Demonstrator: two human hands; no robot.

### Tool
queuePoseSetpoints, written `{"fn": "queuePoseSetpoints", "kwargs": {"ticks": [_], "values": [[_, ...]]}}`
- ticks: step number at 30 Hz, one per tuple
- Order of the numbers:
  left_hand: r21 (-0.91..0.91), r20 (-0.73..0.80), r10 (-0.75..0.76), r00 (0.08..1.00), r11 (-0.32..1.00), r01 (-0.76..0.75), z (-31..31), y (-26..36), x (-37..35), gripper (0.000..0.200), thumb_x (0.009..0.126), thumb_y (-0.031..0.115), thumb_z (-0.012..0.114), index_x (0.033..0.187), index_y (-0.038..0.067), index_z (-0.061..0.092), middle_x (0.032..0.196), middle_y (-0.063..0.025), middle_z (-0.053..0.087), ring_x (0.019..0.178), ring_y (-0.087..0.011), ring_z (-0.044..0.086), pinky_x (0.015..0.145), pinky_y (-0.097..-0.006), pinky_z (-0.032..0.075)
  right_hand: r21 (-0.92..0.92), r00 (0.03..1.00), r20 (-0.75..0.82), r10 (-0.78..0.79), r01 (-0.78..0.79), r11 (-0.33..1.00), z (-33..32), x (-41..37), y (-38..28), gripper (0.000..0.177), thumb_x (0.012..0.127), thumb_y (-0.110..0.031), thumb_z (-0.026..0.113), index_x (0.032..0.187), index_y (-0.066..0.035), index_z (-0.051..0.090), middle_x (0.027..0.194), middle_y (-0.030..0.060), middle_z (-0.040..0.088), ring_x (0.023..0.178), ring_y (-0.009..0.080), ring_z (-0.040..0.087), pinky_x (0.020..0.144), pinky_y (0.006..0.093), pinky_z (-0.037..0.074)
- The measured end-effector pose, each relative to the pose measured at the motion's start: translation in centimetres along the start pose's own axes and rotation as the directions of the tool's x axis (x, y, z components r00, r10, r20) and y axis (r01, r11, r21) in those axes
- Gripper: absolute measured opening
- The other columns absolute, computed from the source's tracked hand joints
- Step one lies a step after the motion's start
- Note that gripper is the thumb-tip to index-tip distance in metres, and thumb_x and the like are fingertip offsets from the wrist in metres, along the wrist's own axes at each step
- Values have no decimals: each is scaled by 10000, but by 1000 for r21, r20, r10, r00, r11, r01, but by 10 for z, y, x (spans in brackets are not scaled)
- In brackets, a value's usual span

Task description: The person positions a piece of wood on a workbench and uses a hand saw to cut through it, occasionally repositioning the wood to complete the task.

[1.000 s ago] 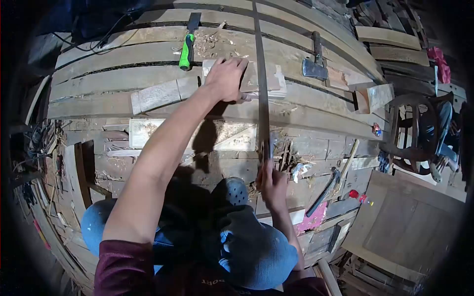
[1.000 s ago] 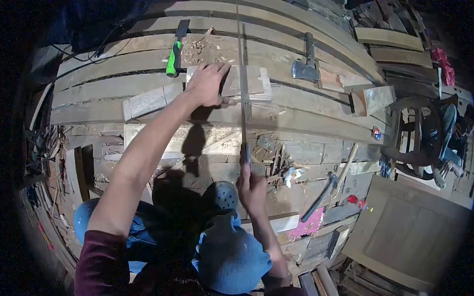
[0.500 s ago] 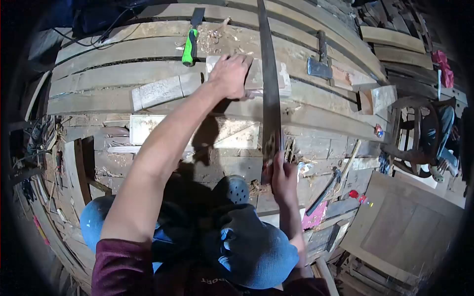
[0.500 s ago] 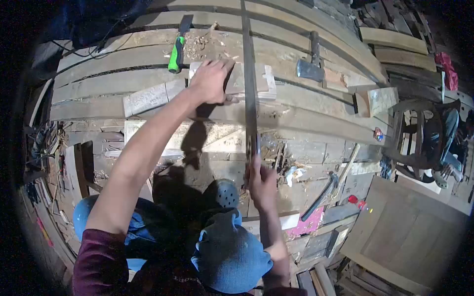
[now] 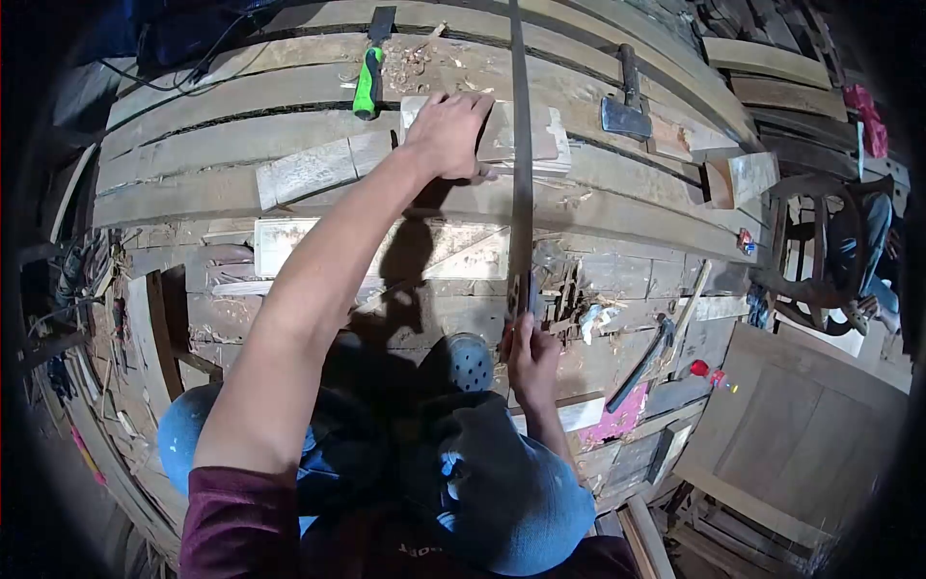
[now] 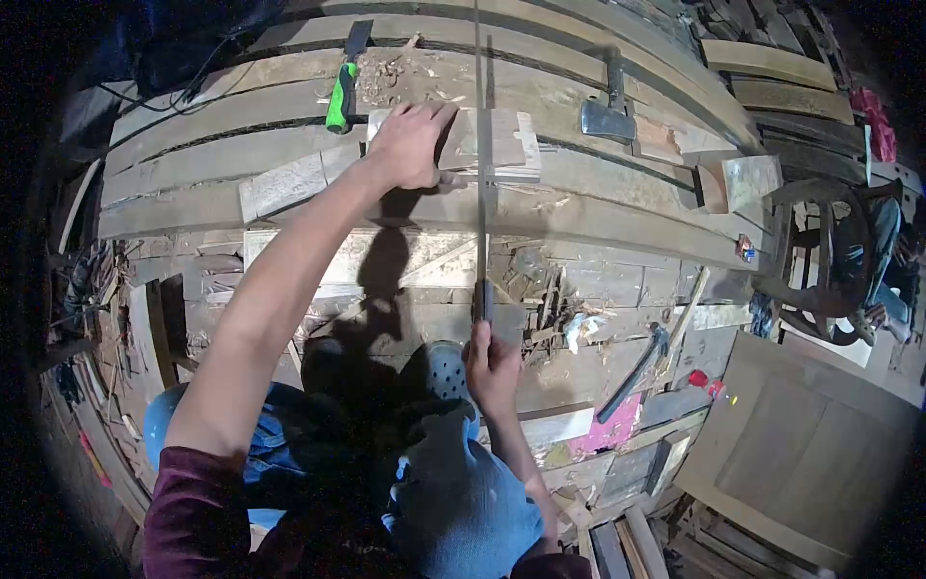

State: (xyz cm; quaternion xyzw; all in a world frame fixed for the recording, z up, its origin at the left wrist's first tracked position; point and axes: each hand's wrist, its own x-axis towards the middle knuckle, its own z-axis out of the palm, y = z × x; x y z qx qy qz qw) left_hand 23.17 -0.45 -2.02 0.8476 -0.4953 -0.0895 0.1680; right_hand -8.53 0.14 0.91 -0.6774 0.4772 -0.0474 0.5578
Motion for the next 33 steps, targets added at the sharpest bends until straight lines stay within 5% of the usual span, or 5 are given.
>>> {"fn": "queuePoseSetpoints", "kwargs": {"ticks": [12,16,20,26,33], "values": [[74,42,-53,998,996,50,-3,5,4,1017,579,545,793,1332,-19,408,1266,-177,519,1221,-282,476,1035,-419,342,50,998,30,-50,48,998,-15,-10,49,486,1006,-321,438,639,-14,523,556,-21,458,503,48,389,476,220,296],[57,9,-29,1000,998,28,3,0,6,978,561,448,803,1328,-23,419,1275,-206,498,1208,-308,480,1041,-424,349,107,992,44,-115,110,988,-20,-21,67,505,1007,-335,426,615,-23,488,551,-16,463,501,53,393,481,223,300],[54,45,-93,995,994,90,-7,10,8,1087,549,629,772,1340,-20,405,1280,-200,503,1184,-324,500,1034,-440,359,109,999,32,-34,30,994,-18,-14,72,504,1007,-318,434,592,-34,468,555,-20,458,512,47,383,467,232,285],[111,-15,-28,1000,993,29,5,0,9,889,608,410,763,1316,-12,430,1207,-187,545,1177,-299,503,1036,-408,350,87,997,71,30,-37,996,-33,-36,99,447,975,-295,508,657,13,568,551,18,527,510,63,475,461,238,357],[93,-29,-61,998,994,63,6,6,7,1047,549,554,785,1347,-9,409,1238,-203,529,1131,-355,519,998,-415,391,76,997,73,-12,6,997,-38,-45,104,453,976,-284,497,634,9,545,518,15,505,486,77,465,455,256,360]]}}
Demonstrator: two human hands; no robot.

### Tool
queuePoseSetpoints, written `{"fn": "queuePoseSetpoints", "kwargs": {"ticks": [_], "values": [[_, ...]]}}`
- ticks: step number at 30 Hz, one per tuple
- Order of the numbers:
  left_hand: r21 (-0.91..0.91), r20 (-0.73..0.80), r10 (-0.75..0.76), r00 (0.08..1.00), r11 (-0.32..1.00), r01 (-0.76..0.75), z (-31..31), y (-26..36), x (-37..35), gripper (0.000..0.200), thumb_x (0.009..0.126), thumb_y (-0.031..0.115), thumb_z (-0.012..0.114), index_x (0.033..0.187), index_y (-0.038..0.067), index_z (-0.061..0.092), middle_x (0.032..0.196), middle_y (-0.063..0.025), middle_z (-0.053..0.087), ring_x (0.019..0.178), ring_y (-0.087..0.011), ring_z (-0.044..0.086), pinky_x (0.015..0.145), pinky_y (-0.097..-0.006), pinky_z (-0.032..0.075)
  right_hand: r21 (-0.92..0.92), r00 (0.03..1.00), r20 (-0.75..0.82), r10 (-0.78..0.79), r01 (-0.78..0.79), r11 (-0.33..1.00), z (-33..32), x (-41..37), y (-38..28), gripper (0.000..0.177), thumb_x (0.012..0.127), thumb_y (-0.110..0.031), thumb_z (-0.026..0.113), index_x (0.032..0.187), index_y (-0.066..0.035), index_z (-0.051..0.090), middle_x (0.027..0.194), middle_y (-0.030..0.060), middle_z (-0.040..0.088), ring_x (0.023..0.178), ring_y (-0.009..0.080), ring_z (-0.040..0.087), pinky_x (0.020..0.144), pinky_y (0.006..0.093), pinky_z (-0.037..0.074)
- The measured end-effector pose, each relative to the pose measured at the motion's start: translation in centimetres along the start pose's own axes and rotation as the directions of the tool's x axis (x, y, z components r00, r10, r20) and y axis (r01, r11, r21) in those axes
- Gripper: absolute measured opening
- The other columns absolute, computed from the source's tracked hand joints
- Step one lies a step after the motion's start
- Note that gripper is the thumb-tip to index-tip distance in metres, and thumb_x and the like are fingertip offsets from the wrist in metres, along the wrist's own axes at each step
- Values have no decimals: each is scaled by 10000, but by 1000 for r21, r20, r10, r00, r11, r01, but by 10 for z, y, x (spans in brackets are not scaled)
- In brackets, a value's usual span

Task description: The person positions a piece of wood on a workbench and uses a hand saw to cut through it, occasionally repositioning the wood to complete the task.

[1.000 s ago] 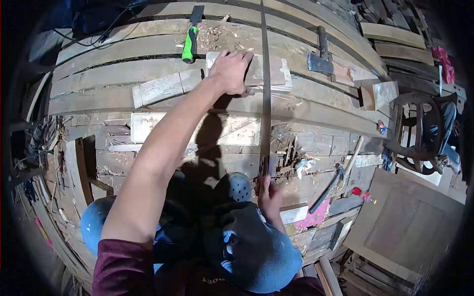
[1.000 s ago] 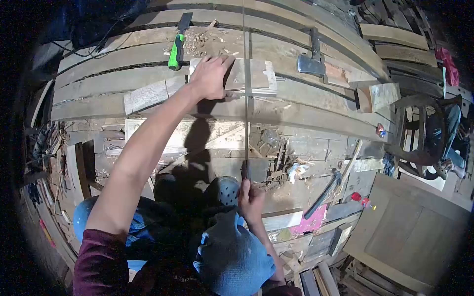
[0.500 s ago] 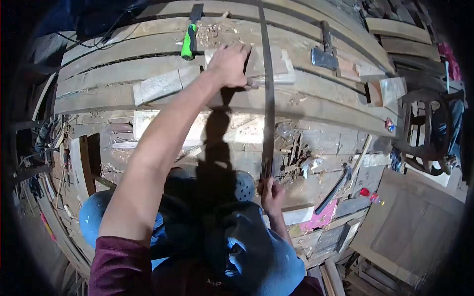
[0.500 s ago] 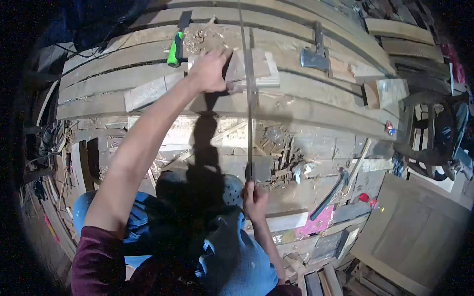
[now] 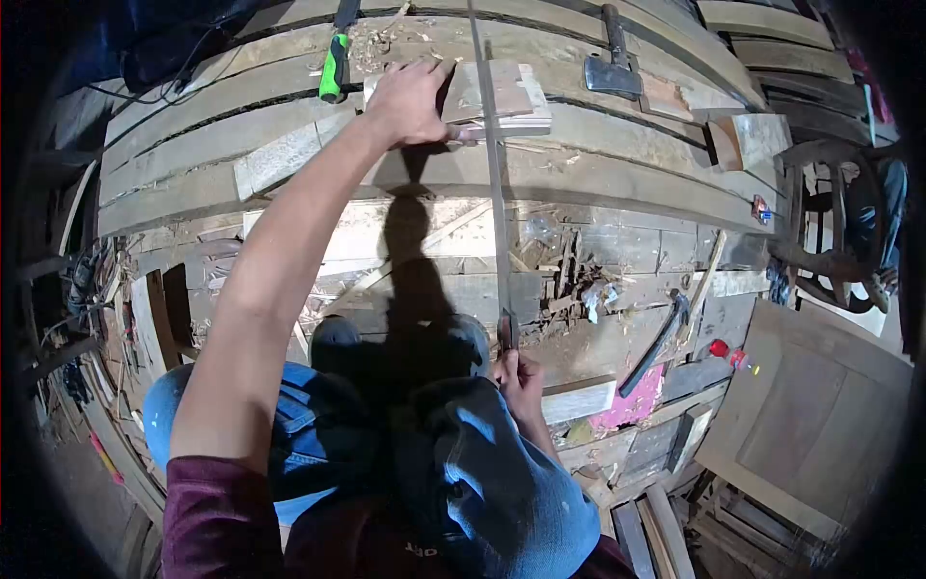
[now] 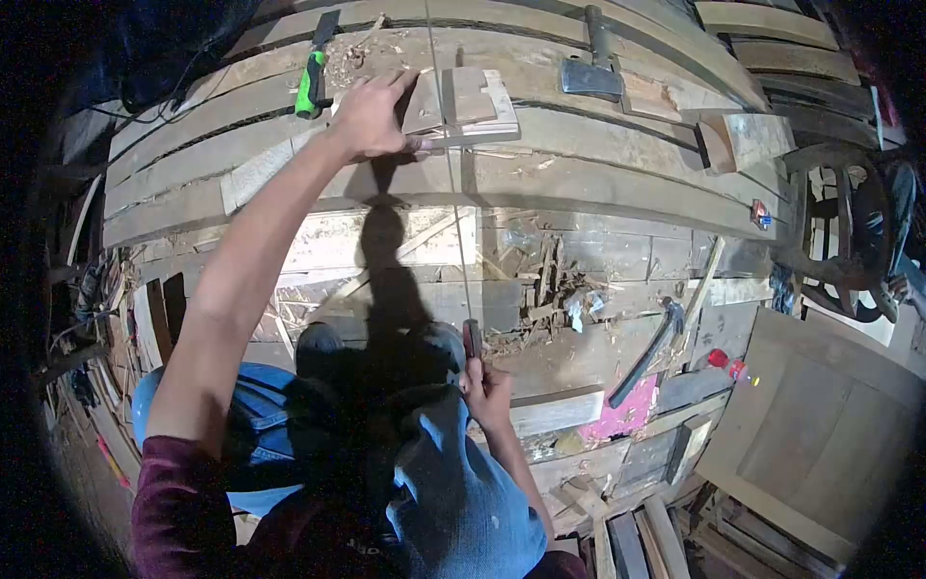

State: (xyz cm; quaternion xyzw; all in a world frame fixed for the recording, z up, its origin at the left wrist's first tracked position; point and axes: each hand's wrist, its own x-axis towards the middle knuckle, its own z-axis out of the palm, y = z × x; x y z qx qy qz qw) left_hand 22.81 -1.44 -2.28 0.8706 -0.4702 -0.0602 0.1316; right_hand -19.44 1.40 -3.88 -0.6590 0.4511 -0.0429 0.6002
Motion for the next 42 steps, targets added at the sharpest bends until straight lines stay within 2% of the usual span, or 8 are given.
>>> {"fn": "queuePoseSetpoints", "kwargs": {"ticks": [16,23,25,27,28,35,38,42], "values": [[24,-51,46,998,999,-45,5,-6,0,1061,561,597,764,1345,-25,412,1300,-212,501,1211,-347,475,1038,-413,363,-132,1000,-3,3,-3,991,-45,-49,59,412,956,-253,517,657,24,575,539,42,542,505,96,484,472,290,388],[-186,125,-3,992,982,27,-31,3,-4,1030,537,473,819,1334,-49,426,1281,-231,532,1186,-364,513,1037,-383,390,-151,997,-46,63,-70,986,-72,-85,26,376,924,-238,556,641,10,562,567,31,519,516,79,441,467,272,348],[-316,75,-89,993,943,108,-39,-10,0,1001,528,447,838,1322,-26,454,1251,-235,555,1161,-345,540,1023,-370,404,33,980,-67,185,-183,982,-82,-105,49,344,883,-248,616,652,2,563,553,54,488,499,82,423,456,267,330],[-275,-40,-176,984,948,158,-43,-20,-1,980,538,445,840,1323,-4,462,1230,-226,574,1142,-315,561,1010,-365,411,-294,992,117,57,-20,956,-106,-116,58,325,840,-271,673,680,-1,588,557,100,515,489,126,471,466,292,368],[-414,74,-157,985,894,173,-53,-25,1,992,545,447,840,1327,-23,450,1252,-225,558,1152,-291,555,1006,-358,411,-290,991,106,82,-48,956,-107,-121,63,326,839,-272,675,681,-1,589,560,102,518,491,130,475,468,295,371],[-539,-193,-50,980,840,-63,-78,-32,12,803,584,360,838,1231,-8,536,1036,-169,653,950,-232,635,862,-344,487,-144,980,-77,183,-193,971,-81,-107,55,328,828,-281,686,685,0,596,576,115,540,506,158,507,483,313,393],[-755,-139,-6,990,648,-102,-91,-27,14,820,613,293,835,1298,-7,501,1145,-163,627,1014,-196,606,894,-321,462,-116,977,-134,166,-182,976,-73,-100,58,330,823,-285,691,686,0,599,583,120,550,513,170,521,489,320,402],[-690,69,99,993,723,-24,-163,-3,-2,876,646,235,791,1357,-83,390,1206,-183,579,1095,-195,545,961,-301,410,-88,966,-244,88,-113,990,-60,-89,65,332,817,-291,698,689,0,604,592,127,562,521,186,539,498,330,415]]}}
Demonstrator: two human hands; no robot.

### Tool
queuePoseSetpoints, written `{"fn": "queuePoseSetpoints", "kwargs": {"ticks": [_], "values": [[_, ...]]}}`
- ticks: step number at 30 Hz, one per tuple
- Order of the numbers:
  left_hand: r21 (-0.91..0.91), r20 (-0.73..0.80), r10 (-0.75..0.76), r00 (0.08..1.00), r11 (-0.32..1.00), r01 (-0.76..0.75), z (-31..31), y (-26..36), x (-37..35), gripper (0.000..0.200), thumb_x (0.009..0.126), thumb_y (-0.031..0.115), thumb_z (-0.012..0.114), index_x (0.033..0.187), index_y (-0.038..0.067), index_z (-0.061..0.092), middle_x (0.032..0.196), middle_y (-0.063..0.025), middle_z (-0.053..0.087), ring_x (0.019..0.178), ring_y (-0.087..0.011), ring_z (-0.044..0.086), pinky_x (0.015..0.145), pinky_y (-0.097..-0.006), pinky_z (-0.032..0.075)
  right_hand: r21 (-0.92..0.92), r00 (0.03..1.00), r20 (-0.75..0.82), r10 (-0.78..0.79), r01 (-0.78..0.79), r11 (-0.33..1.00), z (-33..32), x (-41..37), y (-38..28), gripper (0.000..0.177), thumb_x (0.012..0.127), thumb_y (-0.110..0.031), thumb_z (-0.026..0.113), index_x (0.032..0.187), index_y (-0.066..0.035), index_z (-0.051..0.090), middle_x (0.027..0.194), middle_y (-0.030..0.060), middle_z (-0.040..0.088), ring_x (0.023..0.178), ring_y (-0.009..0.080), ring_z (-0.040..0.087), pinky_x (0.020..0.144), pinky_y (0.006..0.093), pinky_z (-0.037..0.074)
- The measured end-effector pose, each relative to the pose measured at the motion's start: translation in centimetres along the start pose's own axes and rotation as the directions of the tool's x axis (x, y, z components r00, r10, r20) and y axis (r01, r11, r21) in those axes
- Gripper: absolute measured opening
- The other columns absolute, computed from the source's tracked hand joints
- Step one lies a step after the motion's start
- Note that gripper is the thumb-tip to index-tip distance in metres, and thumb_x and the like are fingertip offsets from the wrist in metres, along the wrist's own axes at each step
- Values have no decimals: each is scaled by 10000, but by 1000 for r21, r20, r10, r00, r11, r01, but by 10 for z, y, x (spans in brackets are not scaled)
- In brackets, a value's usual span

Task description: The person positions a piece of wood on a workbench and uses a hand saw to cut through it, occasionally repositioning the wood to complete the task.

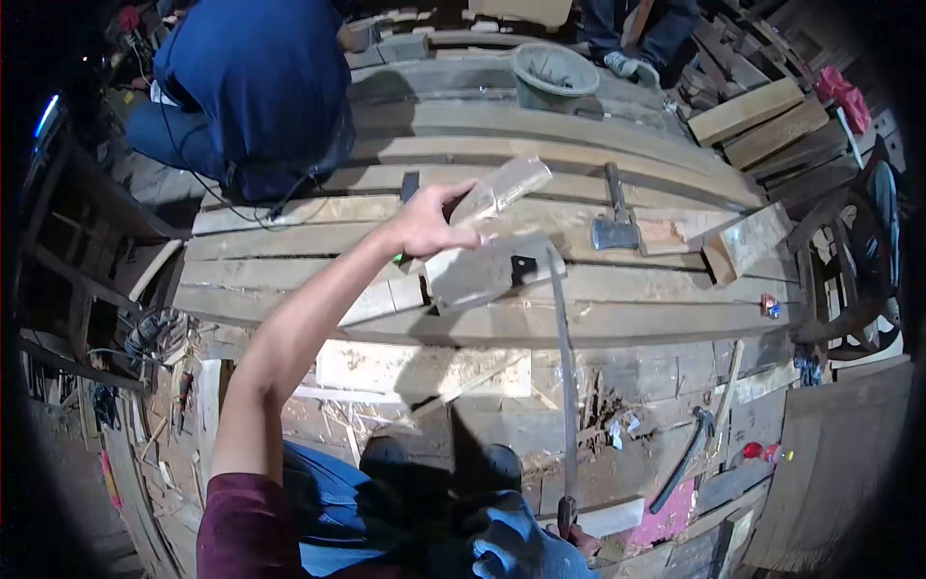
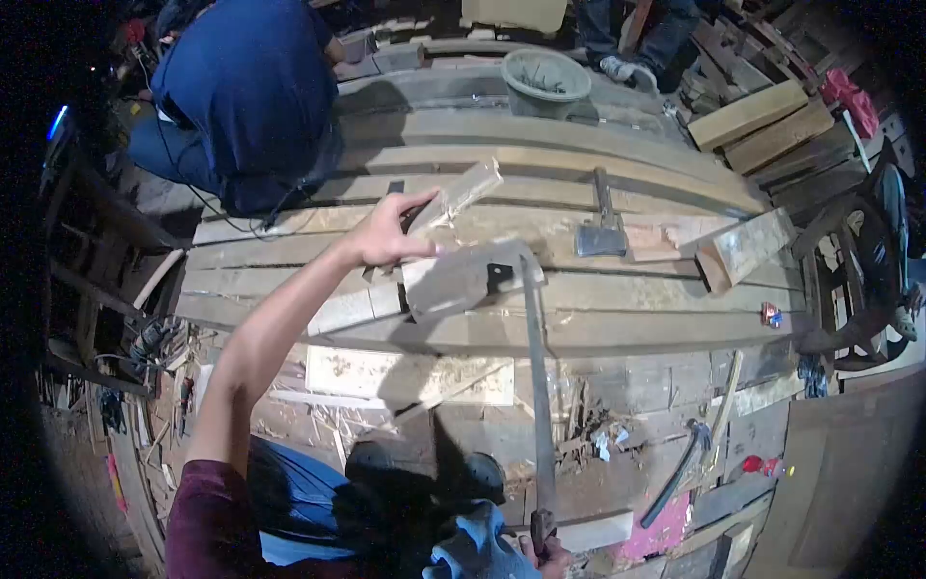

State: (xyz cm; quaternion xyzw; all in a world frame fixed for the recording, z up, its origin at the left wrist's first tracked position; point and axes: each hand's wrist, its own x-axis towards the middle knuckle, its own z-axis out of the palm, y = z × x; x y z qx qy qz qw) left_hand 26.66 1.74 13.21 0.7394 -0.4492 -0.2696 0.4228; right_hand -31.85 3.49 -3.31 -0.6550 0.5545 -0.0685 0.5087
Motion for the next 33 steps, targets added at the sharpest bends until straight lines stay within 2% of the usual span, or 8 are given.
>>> {"fn": "queuePoseSetpoints", "kwargs": {"ticks": [7,9,11,13,17,23,29,33], "values": [[217,-64,200,978,959,-182,-36,53,-30,911,595,304,787,1330,-91,421,1224,-240,564,1149,-255,537,1005,-328,384,-132,918,-240,-314,290,948,53,69,-15,336,807,-300,709,692,0,611,608,140,585,536,214,571,513,348,437],[114,-39,190,981,976,-184,-43,82,-45,883,613,291,789,1317,-105,431,1185,-220,586,1094,-239,566,969,-315,413,-287,948,-124,-292,248,925,63,88,-58,321,778,-296,730,758,10,635,680,195,628,629,313,636,567,411,480],[-40,4,100,995,994,-99,-48,92,-53,783,646,263,781,1275,-97,484,1125,-177,614,1021,-199,591,924,-289,440,-483,802,-109,-587,473,737,84,107,-88,301,767,-275,725,866,-1,649,708,203,633,647,365,629,609,435,493],[-234,110,0,994,972,26,-49,97,-60,606,674,250,739,1164,-64,572,1052,-136,638,953,-168,604,841,-287,477,-658,844,22,-536,416,628,99,136,-91,399,796,-397,651,962,-34,657,731,192,637,623,391,608,722,486,482],[-684,231,156,960,728,47,-42,85,-78,666,703,260,650,1276,-40,488,1131,-201,614,964,-248,624,846,-357,492,-638,863,238,-445,485,598,110,162,-116,410,770,-436,658,932,-60,657,765,205,648,705,381,638,722,498,485],[-936,241,184,953,305,177,-18,94,-110,851,638,326,665,1325,-86,378,1163,-270,541,969,-283,600,805,-344,513,-637,764,435,-477,636,436,113,184,-130,445,751,-492,672,932,-86,677,775,181,668,727,371,651,678,458,517],[-923,249,240,938,354,154,-17,83,-119,742,710,280,631,1347,-17,392,1178,-223,561,990,-259,609,828,-351,518,-651,778,438,-451,620,437,116,187,-132,487,752,-516,662,998,-97,687,819,181,677,766,372,656,716,457,522],[-897,276,185,943,403,183,-17,80,-118,830,625,293,693,1323,-48,403,1150,-271,558,942,-284,628,796,-354,531,-404,773,392,-499,632,661,86,189,-192,385,813,-416,647,971,-67,694,799,160,684,723,310,662,675,399,527]]}}
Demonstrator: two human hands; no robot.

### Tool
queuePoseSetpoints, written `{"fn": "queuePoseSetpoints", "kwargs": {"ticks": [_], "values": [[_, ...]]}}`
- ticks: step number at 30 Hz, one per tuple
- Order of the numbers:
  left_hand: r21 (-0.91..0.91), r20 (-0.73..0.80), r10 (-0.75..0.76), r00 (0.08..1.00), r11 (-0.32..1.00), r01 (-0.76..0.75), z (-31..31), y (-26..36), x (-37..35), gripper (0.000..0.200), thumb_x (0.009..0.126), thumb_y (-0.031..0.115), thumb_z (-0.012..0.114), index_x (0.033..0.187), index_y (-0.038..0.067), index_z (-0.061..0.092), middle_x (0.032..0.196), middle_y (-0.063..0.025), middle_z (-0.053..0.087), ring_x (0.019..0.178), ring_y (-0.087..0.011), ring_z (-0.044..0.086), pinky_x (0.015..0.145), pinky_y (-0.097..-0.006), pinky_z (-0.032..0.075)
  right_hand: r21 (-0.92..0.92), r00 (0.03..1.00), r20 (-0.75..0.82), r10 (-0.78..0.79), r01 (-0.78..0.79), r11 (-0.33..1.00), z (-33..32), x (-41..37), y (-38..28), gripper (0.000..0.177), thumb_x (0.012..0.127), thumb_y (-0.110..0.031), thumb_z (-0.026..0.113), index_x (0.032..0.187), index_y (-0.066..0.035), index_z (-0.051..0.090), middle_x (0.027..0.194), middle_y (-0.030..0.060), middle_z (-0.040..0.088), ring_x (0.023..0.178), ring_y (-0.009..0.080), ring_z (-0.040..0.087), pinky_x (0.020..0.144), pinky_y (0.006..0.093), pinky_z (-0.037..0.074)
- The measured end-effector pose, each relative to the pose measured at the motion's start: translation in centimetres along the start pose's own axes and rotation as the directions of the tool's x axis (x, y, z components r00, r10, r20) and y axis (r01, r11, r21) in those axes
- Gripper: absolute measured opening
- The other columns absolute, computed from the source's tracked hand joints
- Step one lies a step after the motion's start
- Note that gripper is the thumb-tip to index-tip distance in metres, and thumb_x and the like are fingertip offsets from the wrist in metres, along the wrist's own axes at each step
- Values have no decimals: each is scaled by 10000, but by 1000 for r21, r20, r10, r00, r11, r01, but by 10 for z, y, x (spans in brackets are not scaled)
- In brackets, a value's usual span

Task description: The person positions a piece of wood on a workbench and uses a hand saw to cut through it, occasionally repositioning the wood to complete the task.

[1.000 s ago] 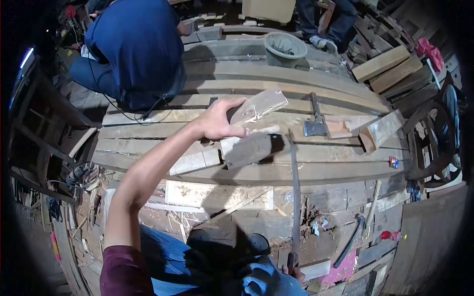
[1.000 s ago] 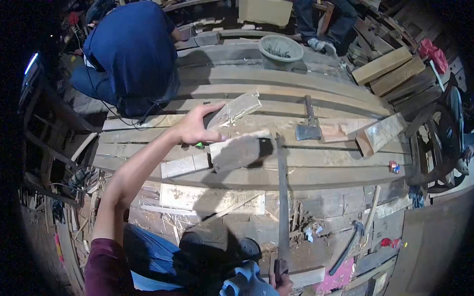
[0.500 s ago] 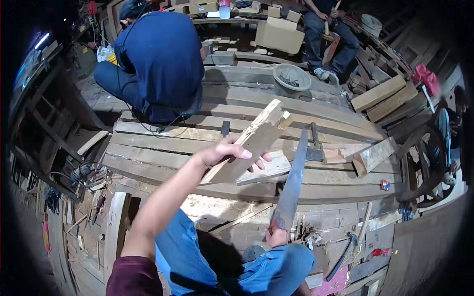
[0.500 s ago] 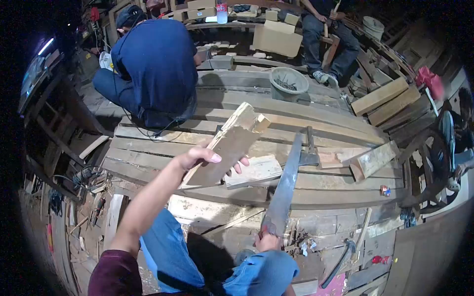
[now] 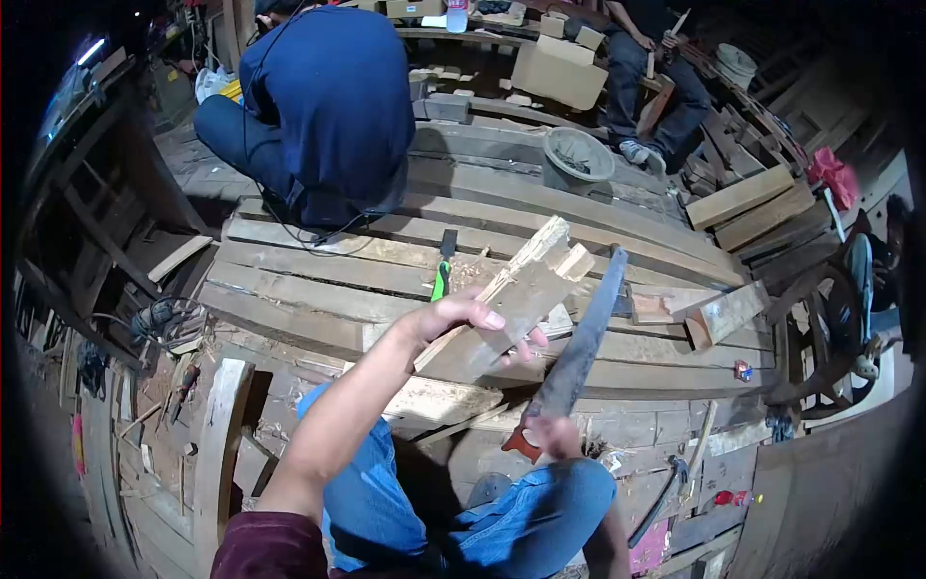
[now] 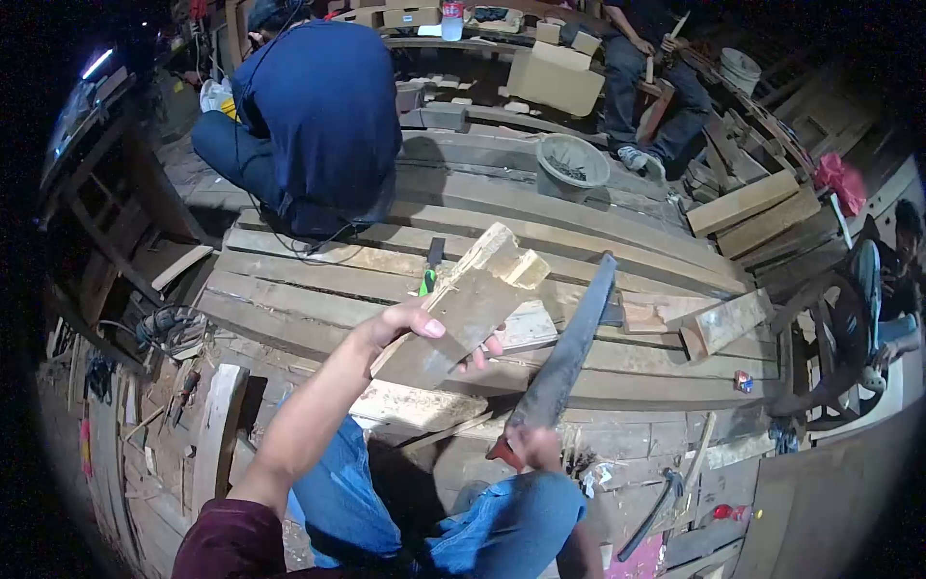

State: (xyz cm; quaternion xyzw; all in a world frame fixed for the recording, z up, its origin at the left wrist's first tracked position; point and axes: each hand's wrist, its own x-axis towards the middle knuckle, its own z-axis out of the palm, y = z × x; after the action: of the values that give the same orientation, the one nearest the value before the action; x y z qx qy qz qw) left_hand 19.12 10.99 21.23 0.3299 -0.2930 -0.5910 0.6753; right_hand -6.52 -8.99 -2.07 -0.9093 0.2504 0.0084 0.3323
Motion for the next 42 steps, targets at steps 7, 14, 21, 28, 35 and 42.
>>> {"fn": "queuePoseSetpoints", "kwargs": {"ticks": [7,14,21,28,35,42], "values": [[133,61,-205,977,972,195,-8,-25,6,704,686,181,651,1300,-68,413,1137,-242,606,976,-290,633,832,-374,512,189,642,-622,-449,679,709,-186,48,-178,317,844,-201,641,1071,19,613,1027,174,656,866,260,646,793,336,487],[378,-140,-199,970,895,238,-10,-47,13,306,791,237,677,914,-43,650,895,-135,675,779,-203,626,717,-346,489,156,805,-580,-125,260,953,-155,72,-248,371,848,-307,620,638,-1,633,574,211,590,532,331,612,525,401,466],[864,-471,531,705,114,491,8,-108,1,465,883,446,530,777,3,623,676,-219,637,665,-389,641,621,-480,498,60,860,-499,101,-82,995,-99,97,-205,546,847,-449,538,571,13,629,604,266,569,600,426,595,618,494,462],[889,-325,689,648,-11,458,-1,-103,2,473,933,400,460,659,39,594,597,-206,604,542,-396,606,525,-483,481,189,865,-460,200,-125,974,-102,91,-216,461,873,-348,525,683,49,660,676,284,600,701,439,622,687,491,476],[908,-193,744,640,-112,404,-11,-112,11,469,948,353,453,608,57,586,510,-158,573,434,-336,580,429,-443,465,215,869,-388,308,-240,947,-99,96,-202,413,874,-322,519,758,40,682,809,273,638,825,433,630,766,478,486],[909,-219,705,674,-104,404,-35,-130,18,454,938,327,455,618,47,615,520,-173,577,456,-351,584,463,-458,475,186,865,-254,433,-396,899,-77,112,-174,416,876,-334,491,884,34,685,931,271,650,939,424,621,857,468,477]]}}
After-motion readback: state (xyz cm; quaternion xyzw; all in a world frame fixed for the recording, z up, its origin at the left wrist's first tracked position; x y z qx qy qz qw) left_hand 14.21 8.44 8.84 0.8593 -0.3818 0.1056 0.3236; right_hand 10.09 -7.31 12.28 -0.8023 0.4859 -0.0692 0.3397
